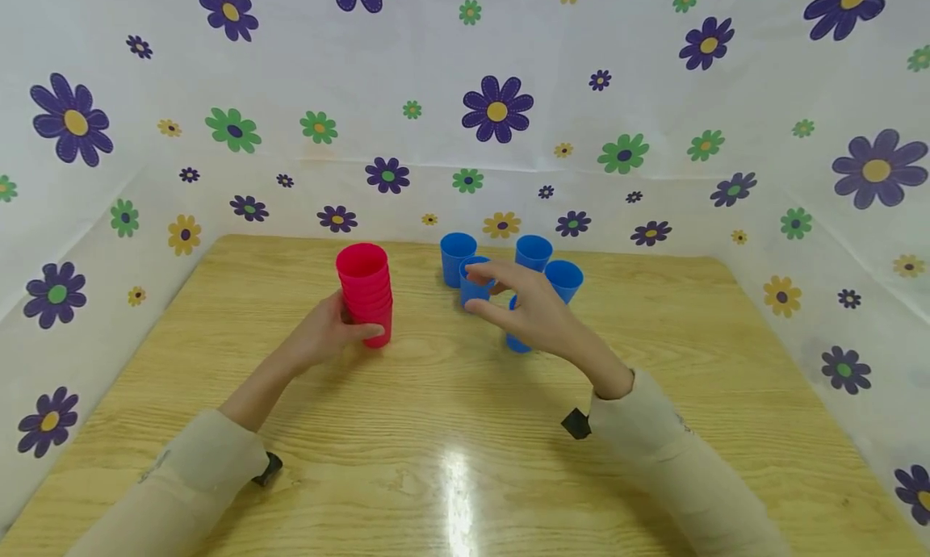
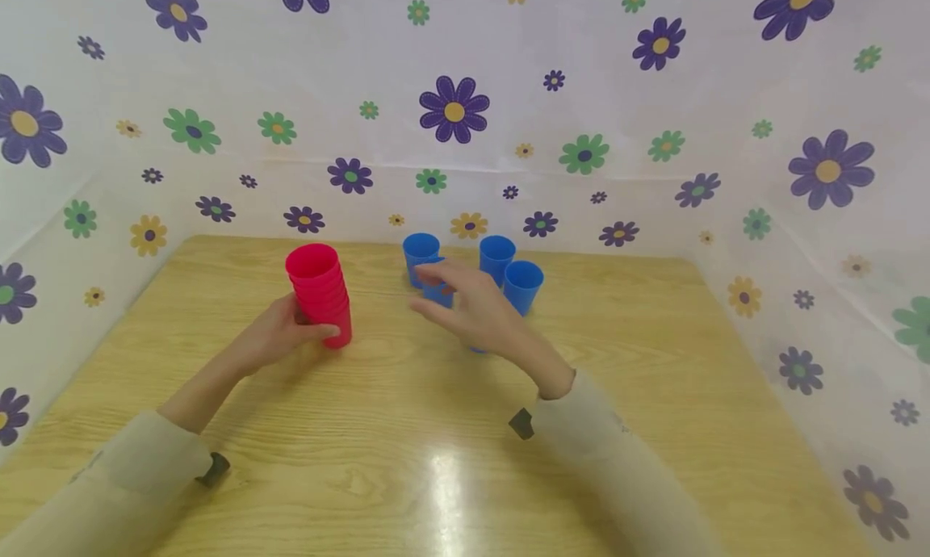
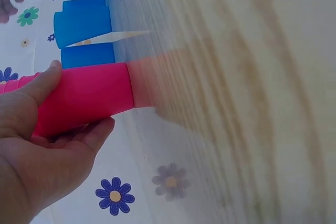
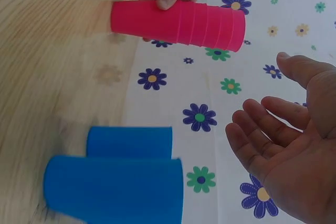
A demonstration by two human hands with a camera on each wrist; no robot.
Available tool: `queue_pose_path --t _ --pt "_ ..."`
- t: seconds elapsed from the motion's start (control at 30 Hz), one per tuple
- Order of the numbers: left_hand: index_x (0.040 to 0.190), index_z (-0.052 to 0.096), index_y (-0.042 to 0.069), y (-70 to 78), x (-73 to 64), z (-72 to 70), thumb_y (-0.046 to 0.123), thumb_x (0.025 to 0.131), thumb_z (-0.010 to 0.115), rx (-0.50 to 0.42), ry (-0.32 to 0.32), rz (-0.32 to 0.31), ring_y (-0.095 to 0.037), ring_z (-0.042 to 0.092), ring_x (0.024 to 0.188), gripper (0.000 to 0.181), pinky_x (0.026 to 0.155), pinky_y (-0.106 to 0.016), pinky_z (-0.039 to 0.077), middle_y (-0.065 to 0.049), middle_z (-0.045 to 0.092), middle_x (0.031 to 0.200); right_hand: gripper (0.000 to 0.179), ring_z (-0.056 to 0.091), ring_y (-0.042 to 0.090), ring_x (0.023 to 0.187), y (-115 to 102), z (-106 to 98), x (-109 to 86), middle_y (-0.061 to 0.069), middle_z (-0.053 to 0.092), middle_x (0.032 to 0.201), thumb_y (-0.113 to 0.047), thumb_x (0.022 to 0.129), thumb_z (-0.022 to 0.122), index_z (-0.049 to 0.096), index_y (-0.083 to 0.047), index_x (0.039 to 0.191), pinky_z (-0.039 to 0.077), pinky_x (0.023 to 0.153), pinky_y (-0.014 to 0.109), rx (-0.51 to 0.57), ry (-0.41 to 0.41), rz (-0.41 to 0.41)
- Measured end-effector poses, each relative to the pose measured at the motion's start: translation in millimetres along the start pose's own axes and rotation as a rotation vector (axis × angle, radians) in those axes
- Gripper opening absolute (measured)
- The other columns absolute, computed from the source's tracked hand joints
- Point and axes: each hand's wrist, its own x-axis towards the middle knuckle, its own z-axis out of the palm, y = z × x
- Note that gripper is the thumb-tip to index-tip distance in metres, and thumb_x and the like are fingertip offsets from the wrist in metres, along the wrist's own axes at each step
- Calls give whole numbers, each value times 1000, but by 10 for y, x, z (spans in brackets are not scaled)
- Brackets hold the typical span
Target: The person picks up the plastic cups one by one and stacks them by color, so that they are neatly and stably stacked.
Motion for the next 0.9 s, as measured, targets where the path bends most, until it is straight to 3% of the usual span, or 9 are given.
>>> queue_pose_path --t 0.2,0.4,0.57,0.9 --pt "144 41 -1 2 69 -39 16 96 75 -6 4 -8 -40 54 127 62 109 -55 45 -21 55 139 42 67 28 108 82 -124 -185 16 68 129 -6 94 76 64 2 133 57 90 51 3 47 2" --pt "145 41 -2 -28 140 -42 17 96 75 9 14 -16 -40 54 128 62 110 -56 43 -22 55 139 43 66 30 112 140 -246 -338 16 67 129 -2 94 74 62 3 135 57 91 49 2 74 52" --pt "146 40 -2 -35 174 -41 16 97 74 -12 21 -24 -41 53 129 62 110 -56 43 -22 54 140 43 65 37 110 194 -308 -467 18 67 129 -2 94 74 62 5 134 56 89 54 -41 103 101" --pt "144 41 -1 -62 295 -119 19 96 75 -6 84 -64 -41 52 129 62 111 -56 42 -22 54 140 42 63 40 112 355 -355 -676 23 67 124 0 92 75 62 8 132 56 89 54 -104 202 148"
